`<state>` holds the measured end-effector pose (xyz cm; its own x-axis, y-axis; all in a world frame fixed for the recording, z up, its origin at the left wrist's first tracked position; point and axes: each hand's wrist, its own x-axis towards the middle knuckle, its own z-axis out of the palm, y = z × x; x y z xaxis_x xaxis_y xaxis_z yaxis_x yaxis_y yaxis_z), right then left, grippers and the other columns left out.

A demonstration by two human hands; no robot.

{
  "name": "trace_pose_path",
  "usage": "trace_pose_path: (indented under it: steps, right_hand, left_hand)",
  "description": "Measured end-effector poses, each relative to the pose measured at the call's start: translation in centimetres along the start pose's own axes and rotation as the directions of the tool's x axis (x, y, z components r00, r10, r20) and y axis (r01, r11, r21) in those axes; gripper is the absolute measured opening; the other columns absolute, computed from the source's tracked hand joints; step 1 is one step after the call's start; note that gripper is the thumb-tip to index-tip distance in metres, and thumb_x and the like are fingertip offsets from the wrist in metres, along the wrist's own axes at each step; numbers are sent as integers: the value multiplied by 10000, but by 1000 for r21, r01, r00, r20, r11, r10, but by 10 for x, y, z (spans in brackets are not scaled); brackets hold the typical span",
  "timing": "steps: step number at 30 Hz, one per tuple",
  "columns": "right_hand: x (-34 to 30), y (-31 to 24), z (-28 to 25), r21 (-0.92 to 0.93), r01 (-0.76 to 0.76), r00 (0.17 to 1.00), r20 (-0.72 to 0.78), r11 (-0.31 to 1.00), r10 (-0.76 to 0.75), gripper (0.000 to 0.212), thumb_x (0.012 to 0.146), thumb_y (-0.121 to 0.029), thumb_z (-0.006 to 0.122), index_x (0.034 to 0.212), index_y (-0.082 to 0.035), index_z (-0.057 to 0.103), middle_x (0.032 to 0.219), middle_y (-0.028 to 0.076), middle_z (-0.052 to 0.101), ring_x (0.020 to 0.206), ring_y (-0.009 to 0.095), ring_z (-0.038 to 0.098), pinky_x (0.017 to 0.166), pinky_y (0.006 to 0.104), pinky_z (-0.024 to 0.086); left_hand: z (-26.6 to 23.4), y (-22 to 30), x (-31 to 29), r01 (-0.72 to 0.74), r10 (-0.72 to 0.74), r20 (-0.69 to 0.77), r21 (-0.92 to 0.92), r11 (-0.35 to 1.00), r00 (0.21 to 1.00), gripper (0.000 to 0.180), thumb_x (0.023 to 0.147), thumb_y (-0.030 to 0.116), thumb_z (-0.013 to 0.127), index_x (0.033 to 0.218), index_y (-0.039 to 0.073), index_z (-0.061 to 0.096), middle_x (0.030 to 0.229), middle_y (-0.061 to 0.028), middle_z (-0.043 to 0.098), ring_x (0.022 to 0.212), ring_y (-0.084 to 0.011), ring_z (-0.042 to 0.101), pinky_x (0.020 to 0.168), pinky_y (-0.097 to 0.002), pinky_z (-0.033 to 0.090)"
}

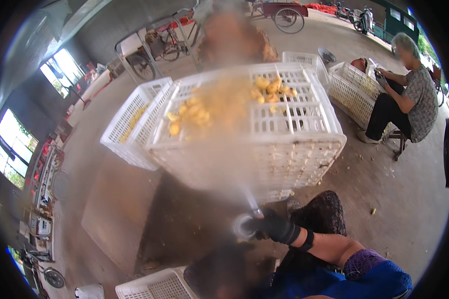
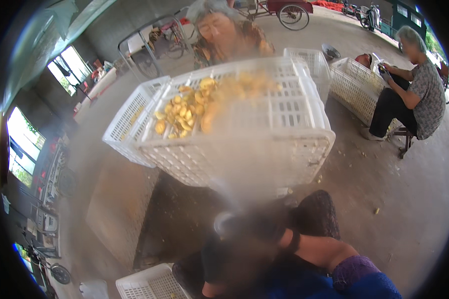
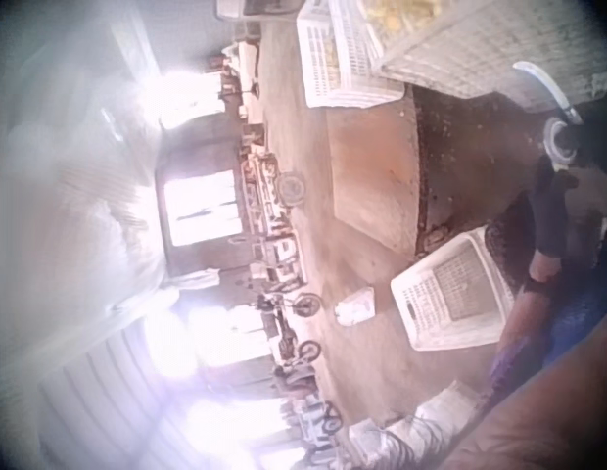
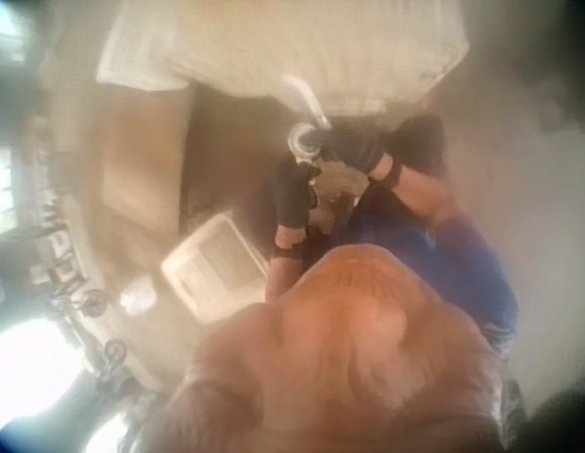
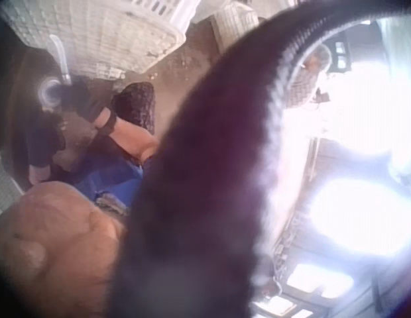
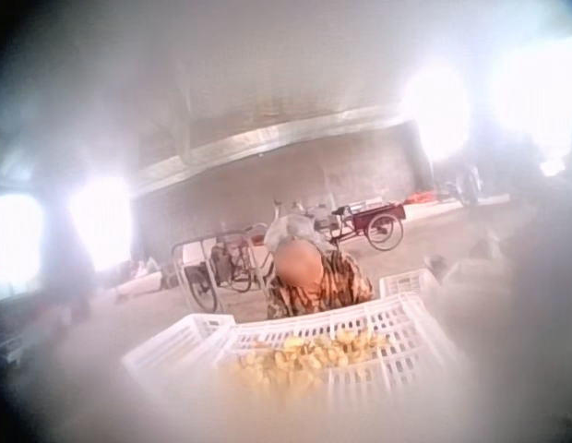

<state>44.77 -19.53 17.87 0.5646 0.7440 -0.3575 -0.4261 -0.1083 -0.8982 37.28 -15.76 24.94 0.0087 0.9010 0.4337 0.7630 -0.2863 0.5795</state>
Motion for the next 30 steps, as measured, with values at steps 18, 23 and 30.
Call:
trace_pose_path:
  steps: [18,23,30]
  right_hand:
    - [-14,-1,-21,112,21,1000,-3,993,-21,109,902,-134,703,906,-51,631,772,10,653,670,73,616,576,234,496]
    - [-13,-1,-23,87,36,999,-22,996,-34,113,906,-137,707,902,-59,625,794,-20,626,746,55,601,627,233,500]
    - [-11,2,-29,47,18,1000,15,999,-19,125,910,-152,705,912,-65,615,781,-35,603,751,50,588,660,235,507]
  left_hand:
    - [15,-65,58,685,-6,976,-150,713,220,261,1005,242,487,866,46,585,661,-30,513,527,-135,442,510,-293,366]
    - [25,-71,54,684,14,959,-213,698,285,284,1001,252,491,843,39,593,691,-36,526,613,-140,469,582,-315,385]
    - [17,-68,59,493,171,934,-315,811,315,331,1001,296,507,834,30,609,716,-49,573,650,-139,514,596,-321,415]
